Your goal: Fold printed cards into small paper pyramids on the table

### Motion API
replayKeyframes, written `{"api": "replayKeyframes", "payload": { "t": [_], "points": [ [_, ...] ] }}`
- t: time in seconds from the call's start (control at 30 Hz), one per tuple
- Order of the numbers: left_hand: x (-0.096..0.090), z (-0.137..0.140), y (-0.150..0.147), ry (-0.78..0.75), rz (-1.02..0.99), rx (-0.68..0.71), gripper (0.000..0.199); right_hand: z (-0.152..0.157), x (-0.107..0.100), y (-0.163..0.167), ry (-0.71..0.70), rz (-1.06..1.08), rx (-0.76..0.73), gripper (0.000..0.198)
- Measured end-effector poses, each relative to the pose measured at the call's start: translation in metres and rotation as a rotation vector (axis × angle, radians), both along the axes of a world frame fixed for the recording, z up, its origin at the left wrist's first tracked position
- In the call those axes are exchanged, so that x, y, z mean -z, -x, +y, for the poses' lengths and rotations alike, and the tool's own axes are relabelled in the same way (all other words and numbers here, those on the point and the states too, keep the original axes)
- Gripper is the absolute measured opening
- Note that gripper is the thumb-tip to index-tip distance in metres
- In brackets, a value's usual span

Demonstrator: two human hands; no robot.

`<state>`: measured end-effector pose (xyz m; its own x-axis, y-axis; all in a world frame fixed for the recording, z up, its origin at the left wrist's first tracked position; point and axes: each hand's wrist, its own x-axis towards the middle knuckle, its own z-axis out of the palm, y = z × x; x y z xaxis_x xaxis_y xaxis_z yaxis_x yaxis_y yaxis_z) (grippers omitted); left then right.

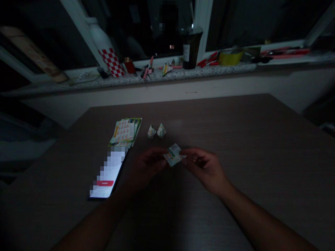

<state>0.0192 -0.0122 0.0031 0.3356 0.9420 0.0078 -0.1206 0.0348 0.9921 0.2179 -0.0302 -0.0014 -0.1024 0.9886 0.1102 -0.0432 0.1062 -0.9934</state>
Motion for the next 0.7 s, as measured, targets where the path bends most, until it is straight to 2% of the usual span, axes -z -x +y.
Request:
{"api": "replayKeyframes", "payload": {
  "t": [0.13, 0.43, 0.57, 0.7],
  "points": [
    [0.001, -0.002, 0.0, -0.036, 0.09, -0.045, 0.023, 0.0, 0.0, 0.0, -0.018, -0.032, 0.024, 0.017],
    [-0.009, -0.004, -0.001, -0.063, 0.138, -0.104, 0.008, -0.003, 0.001, 0.0, -0.159, -0.044, -0.023, 0.016],
    [-0.01, -0.005, -0.003, -0.109, 0.131, -0.115, 0.007, -0.002, -0.003, 0.003, -0.228, -0.038, -0.009, 0.008],
    [-0.009, -0.006, -0.005, -0.15, 0.099, -0.18, 0.006, -0.005, -0.005, 0.005, -0.231, -0.037, 0.043, 0.007]
  ]
}}
